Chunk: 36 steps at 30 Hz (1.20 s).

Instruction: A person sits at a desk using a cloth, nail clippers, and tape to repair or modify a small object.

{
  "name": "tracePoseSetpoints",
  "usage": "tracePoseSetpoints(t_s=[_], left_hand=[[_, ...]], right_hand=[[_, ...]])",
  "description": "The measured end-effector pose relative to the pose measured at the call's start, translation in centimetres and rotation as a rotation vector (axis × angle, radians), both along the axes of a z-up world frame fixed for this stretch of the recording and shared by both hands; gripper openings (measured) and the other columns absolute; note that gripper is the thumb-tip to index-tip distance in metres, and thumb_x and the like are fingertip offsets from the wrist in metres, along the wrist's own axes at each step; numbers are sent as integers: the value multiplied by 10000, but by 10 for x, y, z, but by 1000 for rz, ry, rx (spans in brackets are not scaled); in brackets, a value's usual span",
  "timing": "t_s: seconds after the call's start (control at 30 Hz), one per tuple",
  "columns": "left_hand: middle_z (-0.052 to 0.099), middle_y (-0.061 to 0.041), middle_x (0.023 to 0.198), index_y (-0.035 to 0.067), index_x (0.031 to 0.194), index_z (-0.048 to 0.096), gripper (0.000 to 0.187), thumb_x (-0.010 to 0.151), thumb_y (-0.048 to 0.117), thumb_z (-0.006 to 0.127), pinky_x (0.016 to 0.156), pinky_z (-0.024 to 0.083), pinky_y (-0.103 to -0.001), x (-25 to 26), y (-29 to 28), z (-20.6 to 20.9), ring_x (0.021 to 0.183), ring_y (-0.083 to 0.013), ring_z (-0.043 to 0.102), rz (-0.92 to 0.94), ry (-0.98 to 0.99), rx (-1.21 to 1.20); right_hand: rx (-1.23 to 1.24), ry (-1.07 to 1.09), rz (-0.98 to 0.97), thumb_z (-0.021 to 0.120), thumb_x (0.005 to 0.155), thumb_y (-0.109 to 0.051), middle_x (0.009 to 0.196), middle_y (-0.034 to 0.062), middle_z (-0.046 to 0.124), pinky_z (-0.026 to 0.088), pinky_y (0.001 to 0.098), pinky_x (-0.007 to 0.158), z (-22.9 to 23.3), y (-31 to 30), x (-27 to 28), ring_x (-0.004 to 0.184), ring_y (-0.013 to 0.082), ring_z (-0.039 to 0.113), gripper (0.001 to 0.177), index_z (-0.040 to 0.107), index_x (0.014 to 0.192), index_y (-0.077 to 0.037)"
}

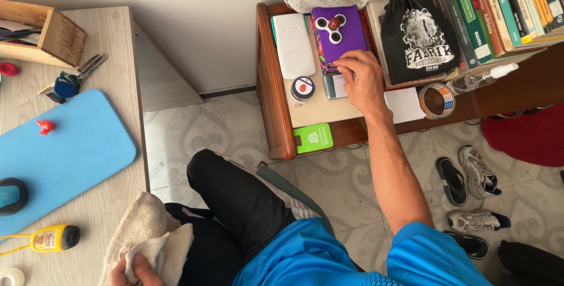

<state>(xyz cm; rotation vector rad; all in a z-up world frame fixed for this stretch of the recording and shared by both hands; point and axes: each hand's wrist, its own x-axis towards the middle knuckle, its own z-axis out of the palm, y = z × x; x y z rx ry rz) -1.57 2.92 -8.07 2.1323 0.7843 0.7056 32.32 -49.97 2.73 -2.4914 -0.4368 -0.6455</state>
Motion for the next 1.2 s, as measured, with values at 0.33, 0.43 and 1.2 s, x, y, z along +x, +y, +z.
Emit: tracePoseSetpoints(t_s=[0.33,0.43,1.2], left_hand=[[703,-258,1393,-35,1366,626,244,1248,173,675,1153,490,-430,2,-2,3,1315,-383,657,-31,-36,12],[737,-243,1367,-40,1342,675,242,1239,178,690,1096,499,-424,1,0,8,1259,-369,679,-47,2,62],[736,-11,900,132,1107,715,128,1014,216,686,693,538,-319,22,-33,94,712,-152,650,11,-133,-188]], right_hand=[[18,-39,11,743,1028,67,1192,147,705,547,447,947,8,-1,-1,1086,329,660,151,828,1138,6],[136,-153,-62,694,1010,141,1197,211,704,579,473,1002,26,0,-5,1120,361,671,187,803,1134,52],[229,-75,845,724,1056,59,1088,111,736,570,375,914,88,395,-43,983,270,686,124,788,1130,-18]])
